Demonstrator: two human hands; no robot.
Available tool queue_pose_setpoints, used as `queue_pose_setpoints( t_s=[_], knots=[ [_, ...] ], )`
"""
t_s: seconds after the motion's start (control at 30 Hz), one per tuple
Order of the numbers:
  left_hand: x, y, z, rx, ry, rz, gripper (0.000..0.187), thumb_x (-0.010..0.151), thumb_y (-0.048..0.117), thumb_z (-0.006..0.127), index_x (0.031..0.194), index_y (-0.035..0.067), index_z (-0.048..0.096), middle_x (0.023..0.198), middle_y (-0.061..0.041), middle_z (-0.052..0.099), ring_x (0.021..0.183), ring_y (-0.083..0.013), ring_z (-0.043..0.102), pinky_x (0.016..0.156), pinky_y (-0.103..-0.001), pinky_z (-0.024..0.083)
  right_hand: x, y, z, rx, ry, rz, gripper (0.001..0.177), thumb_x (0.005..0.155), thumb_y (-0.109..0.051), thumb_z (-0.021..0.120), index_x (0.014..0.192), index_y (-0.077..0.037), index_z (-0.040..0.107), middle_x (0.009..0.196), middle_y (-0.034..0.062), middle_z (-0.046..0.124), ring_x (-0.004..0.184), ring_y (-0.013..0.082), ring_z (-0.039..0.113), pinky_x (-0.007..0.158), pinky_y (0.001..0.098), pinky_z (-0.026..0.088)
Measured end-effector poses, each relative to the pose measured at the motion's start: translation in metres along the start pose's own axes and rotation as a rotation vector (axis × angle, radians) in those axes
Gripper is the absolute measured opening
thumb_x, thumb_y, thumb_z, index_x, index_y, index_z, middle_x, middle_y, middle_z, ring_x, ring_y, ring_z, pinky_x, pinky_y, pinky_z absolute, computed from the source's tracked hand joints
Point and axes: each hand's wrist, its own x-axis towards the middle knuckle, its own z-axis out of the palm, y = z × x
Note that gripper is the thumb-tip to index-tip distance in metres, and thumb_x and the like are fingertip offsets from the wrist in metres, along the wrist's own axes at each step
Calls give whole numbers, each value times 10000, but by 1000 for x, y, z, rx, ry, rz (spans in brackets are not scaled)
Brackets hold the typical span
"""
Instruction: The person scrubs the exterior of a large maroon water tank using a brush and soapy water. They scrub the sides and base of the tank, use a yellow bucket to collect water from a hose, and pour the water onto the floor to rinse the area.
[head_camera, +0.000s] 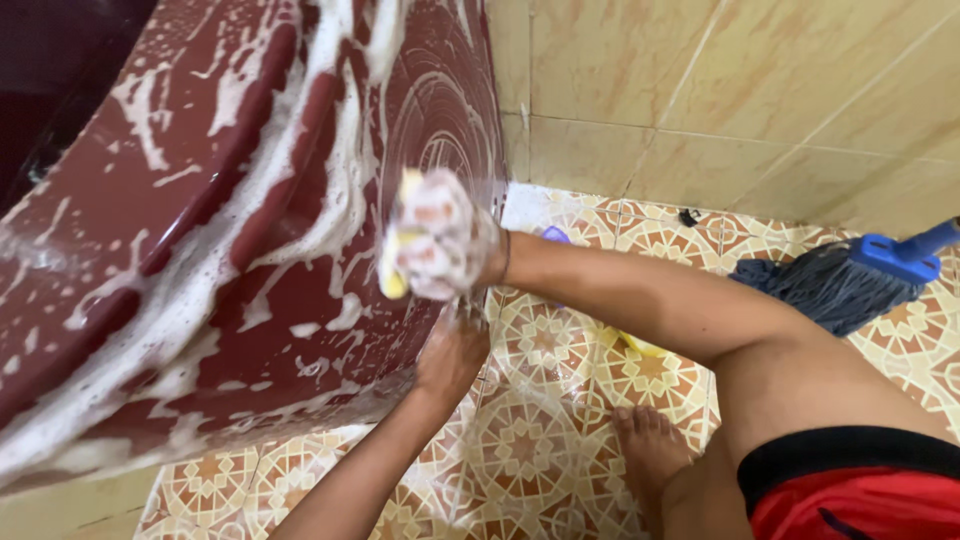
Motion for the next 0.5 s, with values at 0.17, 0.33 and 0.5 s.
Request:
queue_pose_setpoints(
  t_s=[0.17,0.33,0.5],
  knots=[
    [3,-3,-14,-105,-163,70,261,928,125,574,1072,29,770,1148,-167,731,1133,-308,646,1144,-458,366,-14,34,-25,-81,-127,87,464,990,-130,512,1423,25,455,1357,239,512,1236,395,538,1047,482,462],
    [11,-20,-80,33,-210,100,219,950,113,574,993,38,775,1041,-175,743,1121,-309,652,1252,-483,290,65,34,-26,-53,4,47,447,984,-114,531,1406,22,474,1361,228,510,1245,397,533,1056,482,457],
    [17,-36,-114,249,373,-148,342,759,173,569,990,59,793,1071,-130,764,1072,-210,685,1101,-340,396,94,-8,-9,64,94,-46,430,979,-98,550,1389,18,493,1365,218,508,1254,398,528,1065,482,452]
  ],
)
